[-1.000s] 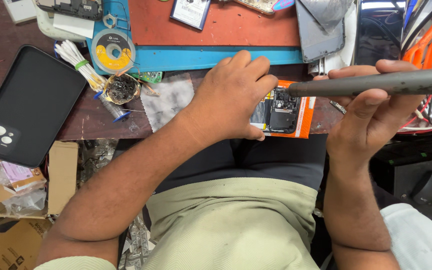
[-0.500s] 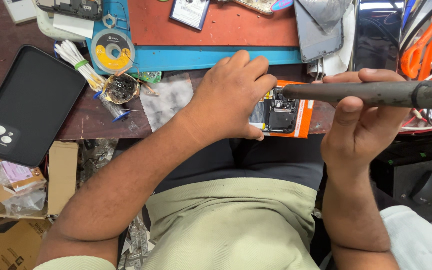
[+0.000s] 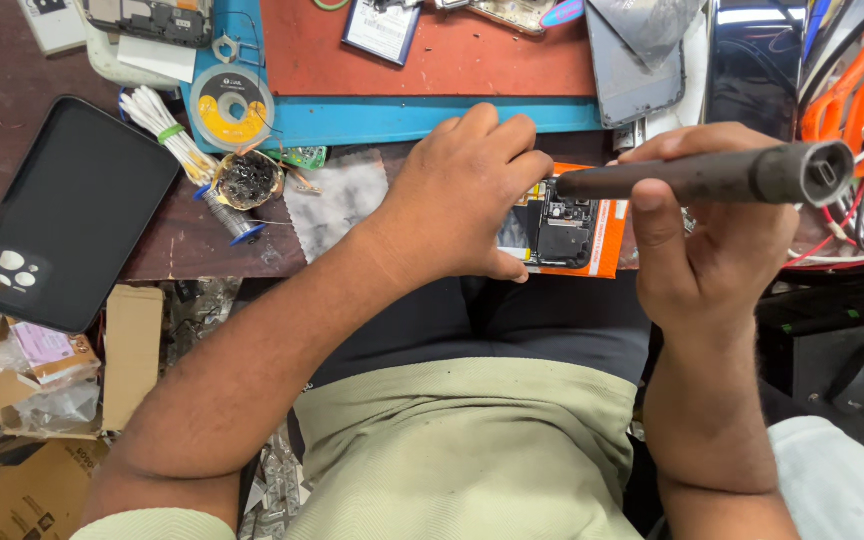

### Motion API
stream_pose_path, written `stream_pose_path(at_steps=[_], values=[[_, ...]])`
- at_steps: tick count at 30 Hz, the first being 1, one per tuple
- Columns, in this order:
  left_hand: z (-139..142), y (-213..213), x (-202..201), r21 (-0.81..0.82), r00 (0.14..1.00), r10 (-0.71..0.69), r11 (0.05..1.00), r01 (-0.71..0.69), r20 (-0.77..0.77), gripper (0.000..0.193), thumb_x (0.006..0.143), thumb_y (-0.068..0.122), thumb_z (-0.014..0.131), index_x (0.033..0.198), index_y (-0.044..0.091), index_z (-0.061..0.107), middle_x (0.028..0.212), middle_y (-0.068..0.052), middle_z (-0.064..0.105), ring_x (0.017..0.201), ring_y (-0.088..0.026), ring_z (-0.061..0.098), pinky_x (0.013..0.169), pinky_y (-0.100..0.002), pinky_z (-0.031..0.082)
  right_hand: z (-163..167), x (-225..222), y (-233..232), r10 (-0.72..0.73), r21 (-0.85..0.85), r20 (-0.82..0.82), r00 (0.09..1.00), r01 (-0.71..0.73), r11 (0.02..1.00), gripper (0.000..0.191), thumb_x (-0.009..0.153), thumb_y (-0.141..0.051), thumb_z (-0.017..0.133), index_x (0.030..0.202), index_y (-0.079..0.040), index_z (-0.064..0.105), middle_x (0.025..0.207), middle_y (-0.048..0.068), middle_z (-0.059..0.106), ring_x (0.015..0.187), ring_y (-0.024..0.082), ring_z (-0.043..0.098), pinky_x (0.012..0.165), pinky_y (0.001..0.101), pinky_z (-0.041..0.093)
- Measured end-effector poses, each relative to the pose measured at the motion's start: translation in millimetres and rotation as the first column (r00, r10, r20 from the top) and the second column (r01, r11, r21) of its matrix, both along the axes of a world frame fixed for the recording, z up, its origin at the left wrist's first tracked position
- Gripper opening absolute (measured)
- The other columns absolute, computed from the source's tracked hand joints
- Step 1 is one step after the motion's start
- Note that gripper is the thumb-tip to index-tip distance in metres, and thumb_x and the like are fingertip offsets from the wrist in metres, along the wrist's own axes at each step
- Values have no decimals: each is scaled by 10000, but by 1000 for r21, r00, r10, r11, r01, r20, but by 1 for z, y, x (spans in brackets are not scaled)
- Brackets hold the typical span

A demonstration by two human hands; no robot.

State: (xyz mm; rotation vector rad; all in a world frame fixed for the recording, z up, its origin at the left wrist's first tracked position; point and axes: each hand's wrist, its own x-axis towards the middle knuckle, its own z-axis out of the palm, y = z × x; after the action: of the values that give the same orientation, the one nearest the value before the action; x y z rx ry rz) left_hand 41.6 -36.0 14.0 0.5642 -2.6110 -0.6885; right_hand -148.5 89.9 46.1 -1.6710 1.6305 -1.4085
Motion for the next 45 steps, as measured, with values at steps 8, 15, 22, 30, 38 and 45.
stream_pose_path(at_steps=[8,15,22,30,38,45], values=[[0,-4,3,11,999,-35,999,35,14,912,374,591,967,1095,105,694,1017,-50,557,981,-288,539,814,-436,475,4,7,-2,36,-36,180,983,-30,999,342,1155,-242,657,1275,25,481,1095,136,665,990,170,698,890,247,584],[-8,-10,5,25,990,-25,999,28,-137,704,663,498,850,1239,119,709,979,-48,639,914,-280,589,772,-429,511,4,-6,0,51,19,82,995,-52,998,294,1151,-163,651,1301,39,501,1144,138,637,1030,169,692,890,264,589],[-13,4,-7,-64,980,114,990,-126,-163,242,882,124,694,1113,168,749,896,-21,654,856,-266,617,700,-419,517,4,-10,10,83,18,-28,996,-83,996,266,1172,-156,649,1279,47,515,1183,131,644,1069,184,712,890,261,605],[-2,1,-5,-39,980,61,997,-69,-188,207,820,223,760,1008,149,712,890,-27,656,825,-256,612,682,-423,501,0,-7,14,-58,-55,34,998,60,997,340,1185,-258,631,1305,24,486,1124,163,676,998,189,694,863,254,575],[-8,0,-7,-112,974,15,993,-42,-228,170,854,323,847,894,194,743,867,52,674,824,-212,617,684,-385,489,-4,-10,16,-71,-82,339,938,104,991,380,1268,-386,501,1355,-71,308,1093,193,643,900,232,685,887,392,690],[-15,-1,-8,-97,965,29,994,-56,-261,198,848,327,856,860,179,725,853,51,676,822,-211,623,677,-377,497,-12,-15,22,-98,-146,336,937,155,977,395,1257,-382,503,1393,-75,294,1083,204,629,885,264,687,869,395,633]])
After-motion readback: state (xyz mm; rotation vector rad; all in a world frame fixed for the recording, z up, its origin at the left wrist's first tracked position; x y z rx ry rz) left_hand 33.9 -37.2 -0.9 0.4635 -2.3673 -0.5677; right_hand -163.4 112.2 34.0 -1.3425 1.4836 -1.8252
